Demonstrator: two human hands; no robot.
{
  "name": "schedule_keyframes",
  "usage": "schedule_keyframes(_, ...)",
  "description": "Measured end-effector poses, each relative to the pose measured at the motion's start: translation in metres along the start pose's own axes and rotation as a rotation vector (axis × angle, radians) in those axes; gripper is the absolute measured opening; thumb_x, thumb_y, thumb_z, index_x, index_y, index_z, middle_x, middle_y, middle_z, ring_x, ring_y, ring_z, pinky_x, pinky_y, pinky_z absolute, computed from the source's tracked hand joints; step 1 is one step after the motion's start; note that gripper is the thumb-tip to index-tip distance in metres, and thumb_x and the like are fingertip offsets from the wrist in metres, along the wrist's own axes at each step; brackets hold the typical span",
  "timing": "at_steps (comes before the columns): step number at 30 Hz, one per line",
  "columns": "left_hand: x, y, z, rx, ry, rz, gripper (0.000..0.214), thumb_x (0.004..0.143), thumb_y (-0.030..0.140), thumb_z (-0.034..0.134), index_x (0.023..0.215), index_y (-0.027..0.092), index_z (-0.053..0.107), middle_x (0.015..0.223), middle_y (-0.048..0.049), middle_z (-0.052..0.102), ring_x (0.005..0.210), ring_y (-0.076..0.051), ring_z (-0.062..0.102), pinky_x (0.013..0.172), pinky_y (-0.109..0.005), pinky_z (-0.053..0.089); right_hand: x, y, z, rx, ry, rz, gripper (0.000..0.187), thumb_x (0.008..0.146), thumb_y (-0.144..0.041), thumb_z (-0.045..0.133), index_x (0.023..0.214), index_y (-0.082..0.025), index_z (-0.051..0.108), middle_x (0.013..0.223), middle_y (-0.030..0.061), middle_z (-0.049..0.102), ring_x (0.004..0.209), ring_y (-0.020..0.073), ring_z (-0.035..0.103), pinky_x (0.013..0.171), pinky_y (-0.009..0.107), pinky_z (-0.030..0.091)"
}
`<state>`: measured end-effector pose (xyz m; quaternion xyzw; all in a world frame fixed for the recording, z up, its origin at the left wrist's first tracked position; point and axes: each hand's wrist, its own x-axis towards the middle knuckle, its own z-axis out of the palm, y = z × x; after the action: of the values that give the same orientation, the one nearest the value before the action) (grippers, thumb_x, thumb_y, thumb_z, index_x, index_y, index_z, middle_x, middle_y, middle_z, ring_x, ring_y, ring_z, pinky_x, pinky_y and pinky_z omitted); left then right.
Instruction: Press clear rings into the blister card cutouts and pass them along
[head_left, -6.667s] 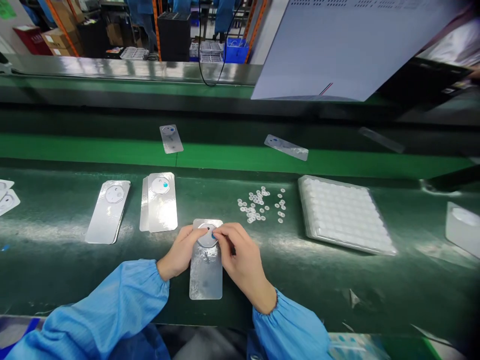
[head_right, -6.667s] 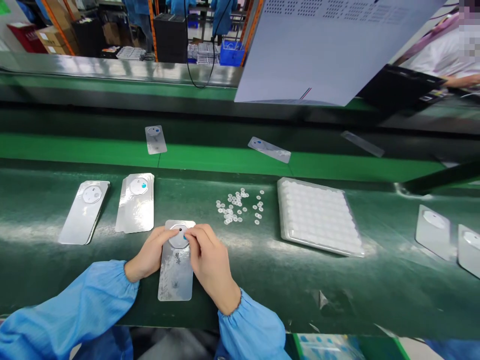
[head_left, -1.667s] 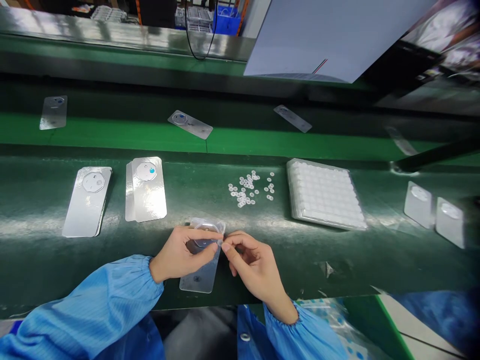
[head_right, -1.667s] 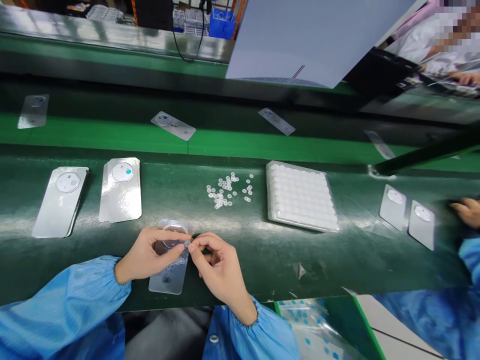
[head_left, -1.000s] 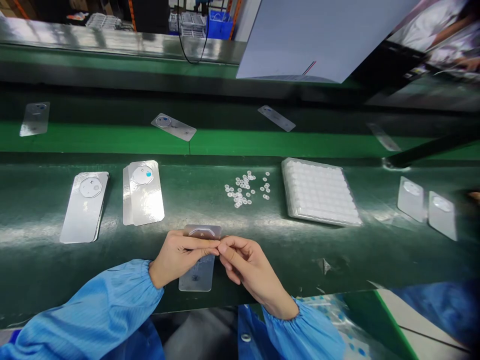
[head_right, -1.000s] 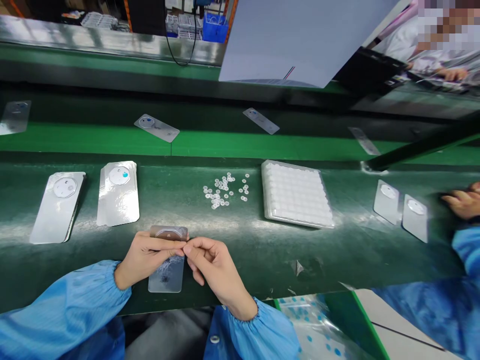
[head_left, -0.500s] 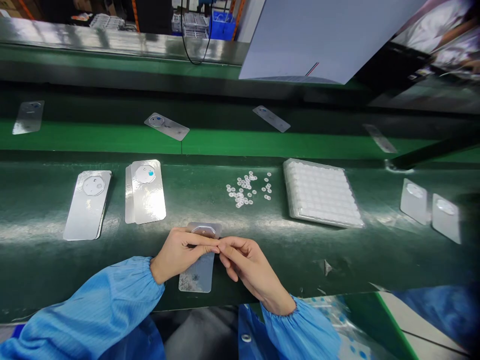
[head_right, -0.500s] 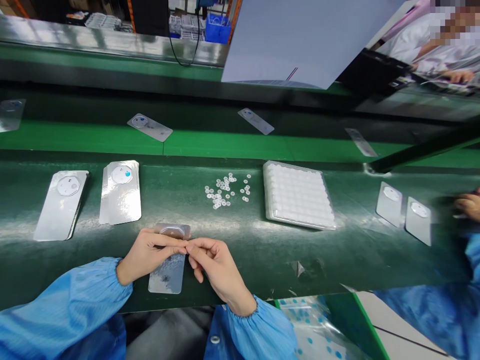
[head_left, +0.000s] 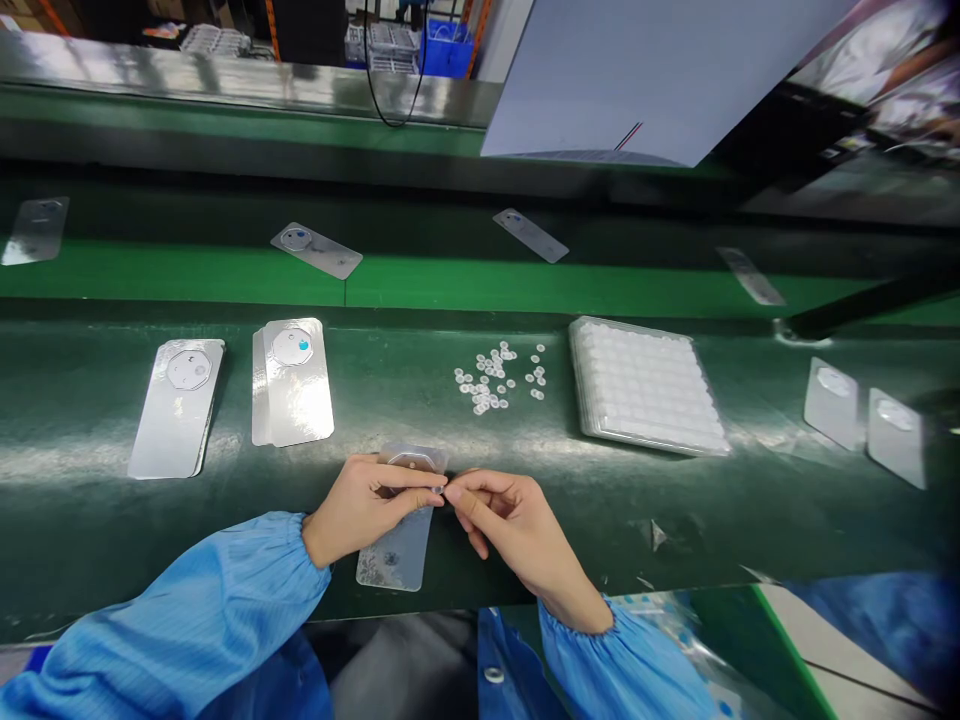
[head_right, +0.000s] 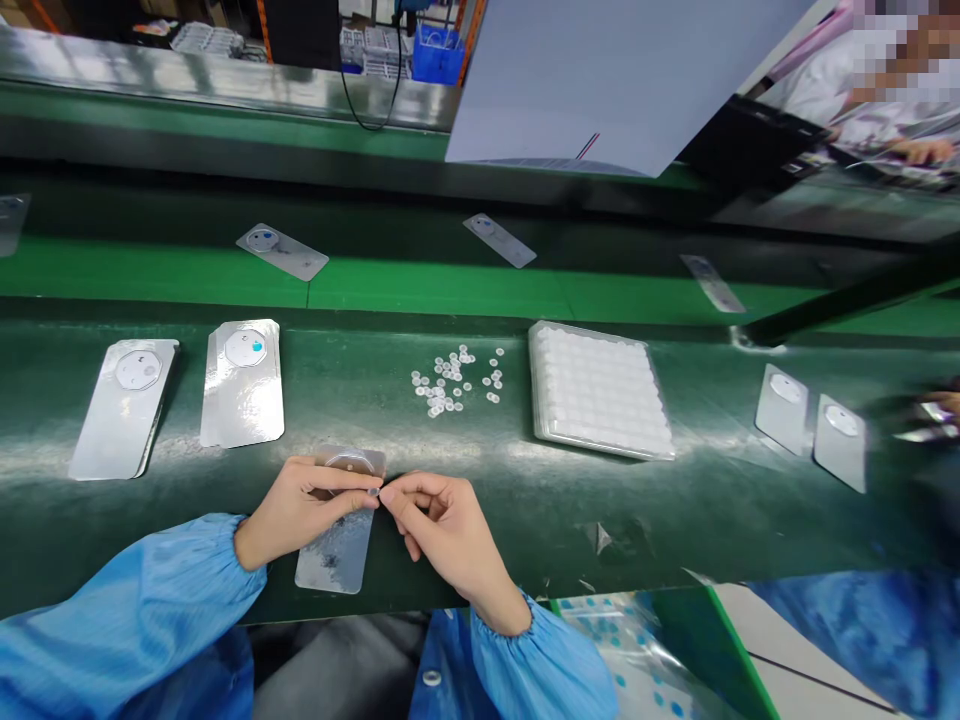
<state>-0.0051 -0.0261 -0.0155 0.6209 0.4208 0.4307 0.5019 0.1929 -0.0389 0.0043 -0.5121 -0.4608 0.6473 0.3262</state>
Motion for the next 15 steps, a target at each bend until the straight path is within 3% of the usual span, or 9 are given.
schedule_keyframes(4, -0.001, 0.001, 0.0, -0.004, 0.026, -0.049, 0.011, 0.081, 0.026, 0.085, 0.091, 0.022, 0.086, 0.079, -0.0035, 0.082, 0.064, -0.017, 0.072, 0.058, -0.024, 0.055, 0.001, -0.004, 0.003, -0.024, -0.029, 0.023, 0.047, 0.079, -0.06, 0.081, 0.079, -0.014, 0.073, 0.055, -0.0033, 0.054, 0.037, 0.0067, 0.044, 0.036, 0.02, 0.033)
schedule_keyframes(7, -0.001, 0.003, 0.001, -0.05, 0.024, -0.1, 0.019, 0.075, 0.026, 0.089, 0.094, 0.022, 0.086, 0.088, -0.0049, 0.083, 0.078, -0.02, 0.076, 0.071, -0.027, 0.061, 0.001, -0.007, 0.004, -0.064, -0.026, -0.002, 0.046, 0.083, -0.06, 0.077, 0.079, -0.015, 0.071, 0.055, -0.0034, 0.055, 0.038, 0.0068, 0.043, 0.038, 0.021, 0.032)
schedule_keyframes(10, -0.001, 0.003, 0.0, -0.092, 0.028, -0.136, 0.049, 0.066, 0.026, 0.095, 0.113, 0.023, 0.081, 0.107, -0.0065, 0.081, 0.098, -0.025, 0.075, 0.089, -0.033, 0.061, -0.001, -0.015, 0.005, -0.196, 0.028, -0.076, 0.04, 0.089, -0.056, 0.072, 0.08, -0.017, 0.071, 0.06, -0.0007, 0.058, 0.045, 0.0093, 0.047, 0.042, 0.022, 0.036)
schedule_keyframes(15, -0.002, -0.001, -0.001, -0.153, -0.036, -0.212, 0.081, 0.069, 0.025, 0.093, 0.143, 0.026, 0.061, 0.102, -0.0054, 0.078, 0.088, -0.022, 0.073, 0.082, -0.034, 0.061, 0.0, -0.026, 0.012, -0.436, 0.065, -0.173, 0.036, 0.093, -0.052, 0.067, 0.078, -0.02, 0.073, 0.071, 0.0043, 0.065, 0.063, 0.0169, 0.057, 0.051, 0.026, 0.044)
